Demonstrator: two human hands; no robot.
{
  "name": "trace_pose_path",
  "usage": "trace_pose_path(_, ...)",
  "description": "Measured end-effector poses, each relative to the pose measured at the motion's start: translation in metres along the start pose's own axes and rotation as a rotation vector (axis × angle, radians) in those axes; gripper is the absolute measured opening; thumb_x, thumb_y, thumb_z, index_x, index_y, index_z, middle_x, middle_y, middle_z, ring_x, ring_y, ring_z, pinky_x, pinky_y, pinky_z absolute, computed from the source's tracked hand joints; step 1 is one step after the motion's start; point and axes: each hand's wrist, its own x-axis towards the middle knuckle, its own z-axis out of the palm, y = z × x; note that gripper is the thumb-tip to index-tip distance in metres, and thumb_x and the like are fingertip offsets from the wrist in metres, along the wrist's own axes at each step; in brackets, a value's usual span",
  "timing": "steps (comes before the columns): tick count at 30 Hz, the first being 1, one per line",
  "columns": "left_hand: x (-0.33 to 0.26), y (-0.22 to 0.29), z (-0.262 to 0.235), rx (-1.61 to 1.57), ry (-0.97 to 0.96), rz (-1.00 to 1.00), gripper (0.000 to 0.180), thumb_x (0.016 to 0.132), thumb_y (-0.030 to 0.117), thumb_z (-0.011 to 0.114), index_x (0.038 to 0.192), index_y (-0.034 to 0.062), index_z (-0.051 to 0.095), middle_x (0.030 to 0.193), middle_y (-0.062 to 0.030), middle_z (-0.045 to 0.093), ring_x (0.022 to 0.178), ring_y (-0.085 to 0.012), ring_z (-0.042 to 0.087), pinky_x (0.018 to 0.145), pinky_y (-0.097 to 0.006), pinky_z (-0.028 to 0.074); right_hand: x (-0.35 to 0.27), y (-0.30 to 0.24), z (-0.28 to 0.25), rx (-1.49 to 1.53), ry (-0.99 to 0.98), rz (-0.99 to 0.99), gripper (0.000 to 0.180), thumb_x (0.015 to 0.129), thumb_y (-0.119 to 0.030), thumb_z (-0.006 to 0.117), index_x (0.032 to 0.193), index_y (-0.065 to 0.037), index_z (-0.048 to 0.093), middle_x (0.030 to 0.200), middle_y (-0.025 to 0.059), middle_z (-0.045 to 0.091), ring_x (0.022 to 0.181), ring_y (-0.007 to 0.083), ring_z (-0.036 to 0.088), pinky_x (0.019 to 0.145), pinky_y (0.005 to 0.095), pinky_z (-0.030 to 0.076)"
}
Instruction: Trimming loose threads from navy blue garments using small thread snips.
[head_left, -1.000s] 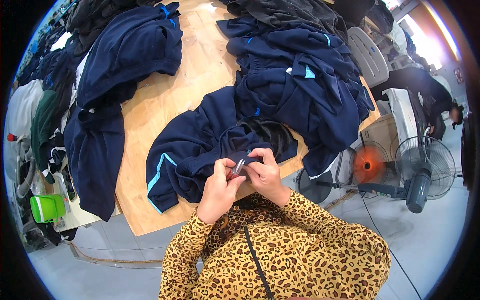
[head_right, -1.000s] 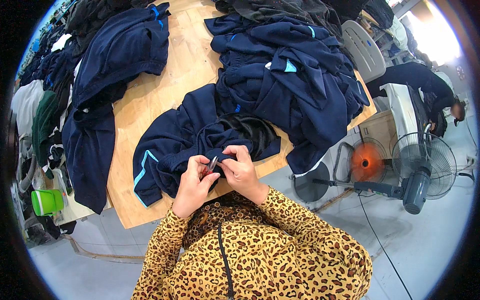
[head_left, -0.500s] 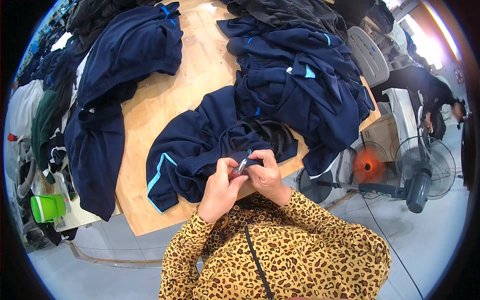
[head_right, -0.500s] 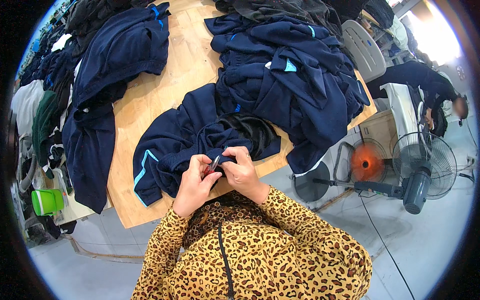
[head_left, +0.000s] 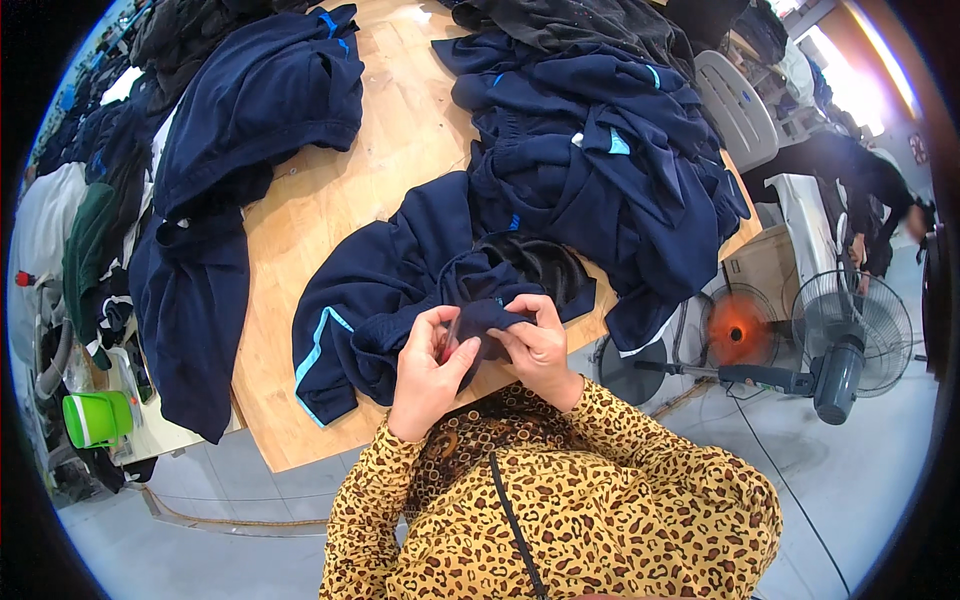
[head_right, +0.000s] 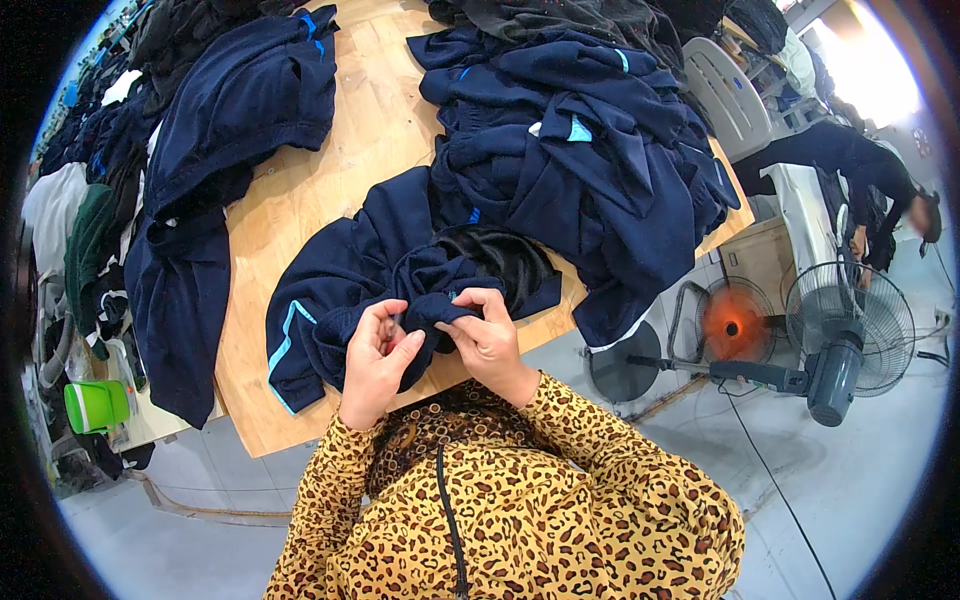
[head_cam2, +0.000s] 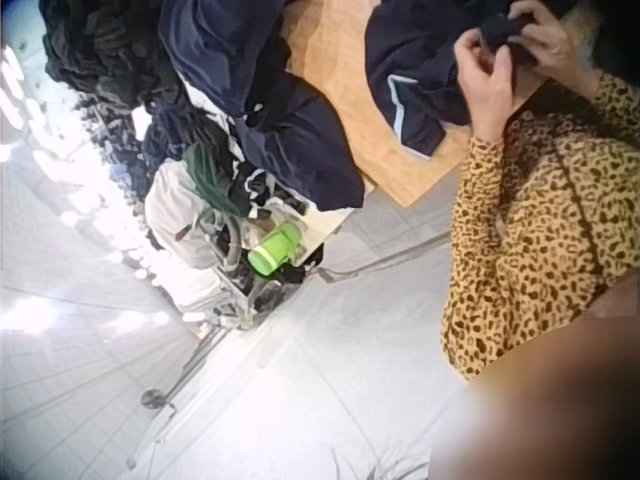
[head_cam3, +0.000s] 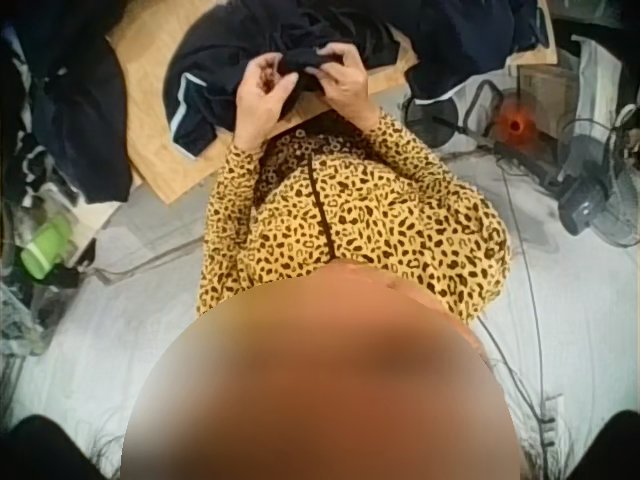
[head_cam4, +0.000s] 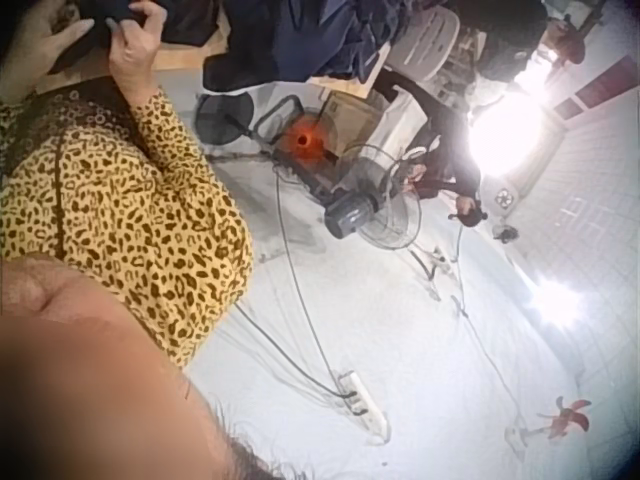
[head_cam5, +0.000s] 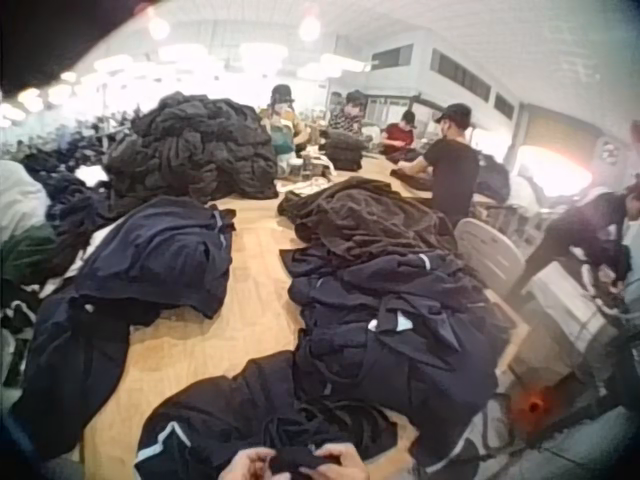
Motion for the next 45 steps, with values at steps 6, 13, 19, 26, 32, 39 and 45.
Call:
trace_pose_path(6, 0.005, 0.009, 0.016, 0.420, 0.066, 0.356, 0.012, 0.080, 0.001, 0.067, 0.091, 0.0008, 0.064, 0.081, -0.0050, 0.054, 0.063, -0.0127, 0.053, 0.054, -0.024, 0.043, 0.000, 0.000, -0.002, 0.116, -0.015, 0.074, 0.013, 0.071, 0.002, 0.071, 0.083, 0.002, 0.066, 0.096, 0.0119, 0.054, 0.086, 0.0237, 0.056, 0.074, 0.0290, 0.046)
trace_pose_path(13, 0.015, 0.000, 0.017, 0.730, -0.019, 0.648, 0.015, 0.074, -0.003, 0.066, 0.087, 0.0014, 0.060, 0.088, -0.0095, 0.054, 0.072, -0.0269, 0.060, 0.059, -0.031, 0.050, -0.005, 0.011, -0.002, 0.313, -0.106, 0.190, 0.009, 0.073, 0.002, 0.069, 0.080, 0.004, 0.064, 0.100, 0.0101, 0.054, 0.093, 0.0209, 0.054, 0.080, 0.0275, 0.044)
trace_pose_path(19, 0.014, 0.004, 0.006, 0.405, -0.017, 0.378, 0.006, 0.082, 0.000, 0.064, 0.087, -0.0002, 0.062, 0.086, -0.0083, 0.055, 0.064, -0.0163, 0.056, 0.056, -0.025, 0.045, -0.003, 0.010, -0.005, 0.556, -0.100, 0.377, 0.007, 0.076, 0.001, 0.068, 0.082, 0.004, 0.064, 0.101, 0.0071, 0.052, 0.094, 0.0171, 0.052, 0.083, 0.0256, 0.041)
trace_pose_path(26, 0.017, 0.002, 0.009, 0.282, 0.038, 0.260, 0.008, 0.082, 0.002, 0.065, 0.090, 0.0012, 0.066, 0.084, -0.0082, 0.056, 0.066, -0.0169, 0.058, 0.057, -0.025, 0.046, -0.004, 0.011, -0.004, 0.577, -0.098, 0.384, 0.007, 0.076, 0.003, 0.068, 0.082, 0.005, 0.064, 0.101, 0.0063, 0.052, 0.094, 0.0163, 0.051, 0.083, 0.0256, 0.041)
trace_pose_path(32, 0.016, 0.002, 0.012, 0.614, 0.016, 0.537, 0.023, 0.072, -0.001, 0.066, 0.094, 0.0047, 0.065, 0.085, -0.0086, 0.057, 0.072, -0.0250, 0.061, 0.059, -0.032, 0.050, 0.003, 0.004, -0.005, 0.238, -0.147, 0.156, 0.009, 0.074, 0.003, 0.068, 0.082, 0.004, 0.064, 0.098, 0.0095, 0.053, 0.089, 0.0211, 0.055, 0.078, 0.0275, 0.045)
trace_pose_path(39, 0.019, -0.003, 0.021, 0.851, 0.020, 0.660, 0.020, 0.071, -0.003, 0.060, 0.090, 0.0028, 0.055, 0.085, -0.0101, 0.053, 0.076, -0.0280, 0.058, 0.060, -0.034, 0.049, 0.003, -0.004, -0.004, 0.145, -0.098, 0.078, 0.009, 0.073, 0.007, 0.066, 0.081, 0.004, 0.063, 0.095, 0.0115, 0.055, 0.086, 0.0225, 0.057, 0.073, 0.0279, 0.047)
trace_pose_path(45, 0.019, -0.015, 0.020, 0.608, 0.157, 0.485, 0.011, 0.081, 0.000, 0.057, 0.090, 0.0016, 0.051, 0.087, -0.0143, 0.051, 0.075, -0.0330, 0.057, 0.062, -0.037, 0.048, 0.000, -0.008, 0.006, 0.159, 0.011, 0.173, 0.010, 0.074, 0.003, 0.068, 0.083, 0.004, 0.065, 0.094, 0.0103, 0.055, 0.086, 0.0209, 0.056, 0.073, 0.0275, 0.046)
